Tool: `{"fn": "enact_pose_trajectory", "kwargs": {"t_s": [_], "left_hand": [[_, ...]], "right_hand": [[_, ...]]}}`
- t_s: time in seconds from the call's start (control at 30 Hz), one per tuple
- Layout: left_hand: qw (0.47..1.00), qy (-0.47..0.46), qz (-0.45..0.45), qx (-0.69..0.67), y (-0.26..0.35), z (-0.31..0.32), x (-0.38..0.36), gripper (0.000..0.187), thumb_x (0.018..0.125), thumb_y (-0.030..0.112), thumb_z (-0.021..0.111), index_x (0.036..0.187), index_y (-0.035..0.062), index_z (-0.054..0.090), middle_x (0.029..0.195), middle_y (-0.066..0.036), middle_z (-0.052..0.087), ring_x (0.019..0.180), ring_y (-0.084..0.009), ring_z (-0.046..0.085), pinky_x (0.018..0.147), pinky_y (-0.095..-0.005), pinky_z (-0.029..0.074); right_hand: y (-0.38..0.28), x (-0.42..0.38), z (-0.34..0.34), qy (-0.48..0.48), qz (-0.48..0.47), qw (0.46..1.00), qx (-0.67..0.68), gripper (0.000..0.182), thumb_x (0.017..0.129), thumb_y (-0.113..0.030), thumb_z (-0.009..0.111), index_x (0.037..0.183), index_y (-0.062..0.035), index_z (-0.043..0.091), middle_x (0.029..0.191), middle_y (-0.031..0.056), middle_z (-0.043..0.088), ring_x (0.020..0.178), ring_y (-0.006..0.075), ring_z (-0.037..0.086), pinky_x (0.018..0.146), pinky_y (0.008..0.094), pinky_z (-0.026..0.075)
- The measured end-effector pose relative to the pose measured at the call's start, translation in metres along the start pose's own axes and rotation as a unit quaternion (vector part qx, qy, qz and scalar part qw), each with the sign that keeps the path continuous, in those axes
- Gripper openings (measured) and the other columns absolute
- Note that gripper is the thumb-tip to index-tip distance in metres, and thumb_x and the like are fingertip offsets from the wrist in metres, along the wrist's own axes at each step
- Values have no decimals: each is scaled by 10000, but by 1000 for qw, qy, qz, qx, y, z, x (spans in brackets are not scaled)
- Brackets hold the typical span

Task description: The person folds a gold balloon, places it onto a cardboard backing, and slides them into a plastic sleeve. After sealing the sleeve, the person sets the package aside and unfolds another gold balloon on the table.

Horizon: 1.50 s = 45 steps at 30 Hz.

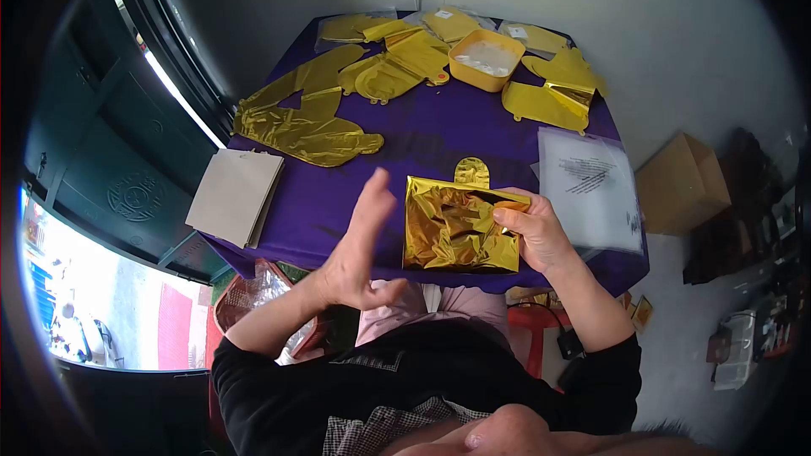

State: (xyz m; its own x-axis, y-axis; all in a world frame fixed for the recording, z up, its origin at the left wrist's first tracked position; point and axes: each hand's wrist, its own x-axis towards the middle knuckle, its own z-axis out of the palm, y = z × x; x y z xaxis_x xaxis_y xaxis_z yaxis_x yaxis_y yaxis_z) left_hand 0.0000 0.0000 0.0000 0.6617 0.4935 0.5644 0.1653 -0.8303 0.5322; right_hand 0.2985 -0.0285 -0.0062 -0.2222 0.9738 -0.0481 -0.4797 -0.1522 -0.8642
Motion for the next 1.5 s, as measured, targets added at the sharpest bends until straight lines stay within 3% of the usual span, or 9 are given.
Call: {"fn": "enact_pose_trajectory", "kwargs": {"t_s": [0.17, 0.4, 0.57, 0.7, 0.87, 1.07, 1.23, 1.37, 1.5], "left_hand": [[700, 46, -359, -615, 3, 12, 4, 963, 796, 448, 760, 1452, -63, 274, 1417, -218, 459, 1269, -295, 506, 1092, -444, 383], [689, 44, -381, -616, 4, 27, 7, 321, 861, -24, 678, 1175, -58, 621, 1099, -159, 687, 968, -220, 684, 890, -329, 563], [661, 55, -372, -649, 3, 30, -2, 327, 857, -19, 680, 1177, -50, 622, 1136, -171, 673, 1001, -234, 676, 906, -349, 561], [653, 44, -353, -668, 5, 33, -6, 334, 833, -25, 702, 1162, -12, 643, 1132, -128, 684, 1010, -218, 670, 938, -354, 530], [654, 15, -350, -671, 7, 41, -11, 288, 823, -39, 704, 1107, -7, 668, 1086, -116, 697, 996, -197, 669, 913, -338, 535], [654, 15, -338, -677, 6, 42, -18, 285, 856, -37, 677, 1140, -23, 658, 1107, -120, 692, 1012, -197, 664, 932, -339, 533], [621, 75, -319, -712, 3, 50, -25, 390, 846, -36, 681, 1226, 2, 603, 1192, -139, 662, 1075, -246, 654, 948, -398, 535], [624, 104, -311, -710, 5, 51, -27, 320, 866, -15, 675, 1183, 7, 632, 1133, -108, 684, 1026, -208, 664, 933, -362, 537], [650, 65, -302, -695, 2, 53, -33, 297, 860, -42, 670, 1153, 0, 648, 1113, -113, 692, 1009, -206, 670, 920, -354, 543]], "right_hand": [[5, 0, 6, -20, -28, 999, -26, 259, 888, -80, 686, 1129, 11, 656, 1009, 51, 690, 886, 97, 642, 834, 250, 536], [9, -7, 16, -48, -38, 993, -101, 290, 931, -132, 640, 1167, 37, 632, 1089, 121, 690, 991, 157, 657, 907, 305, 527], [-12, -10, 0, -35, -142, 965, -216, 444, 1043, -269, 438, 1286, 94, 515, 1147, 179, 661, 1066, 205, 636, 940, 329, 502], [-24, -10, 9, -19, -357, 723, -591, 520, 828, -33, 683, 1323, -30, 525, 1369, 189, 535, 1143, 291, 571, 937, 357, 492], [-19, -1, 26, -87, -465, 605, -641, 418, 760, -174, 741, 1153, -64, 646, 1340, 178, 561, 1100, 320, 529, 965, 384, 417], [-14, 2, 24, -125, -455, 648, -598, 209, 780, -165, 715, 959, -58, 706, 1046, 20, 705, 935, 238, 579, 831, 326, 489], [-8, -1, 4, -159, -101, 921, -341, 510, 857, 10, 637, 1356, -8, 537, 1408, 147, 507, 1095, 212, 544, 927, 312, 439], [-8, -5, 8, -155, -248, 853, -432, 846, 791, -112, 752, 1504, -38, 302, 1573, 185, 253, 1364, 284, 368, 1045, 379, 353], [-10, -3, 20, -139, -399, 681, -599, 757, 709, -223, 824, 1368, -56, 491, 1510, 199, 371, 1298, 350, 420, 1027, 411, 366]]}}
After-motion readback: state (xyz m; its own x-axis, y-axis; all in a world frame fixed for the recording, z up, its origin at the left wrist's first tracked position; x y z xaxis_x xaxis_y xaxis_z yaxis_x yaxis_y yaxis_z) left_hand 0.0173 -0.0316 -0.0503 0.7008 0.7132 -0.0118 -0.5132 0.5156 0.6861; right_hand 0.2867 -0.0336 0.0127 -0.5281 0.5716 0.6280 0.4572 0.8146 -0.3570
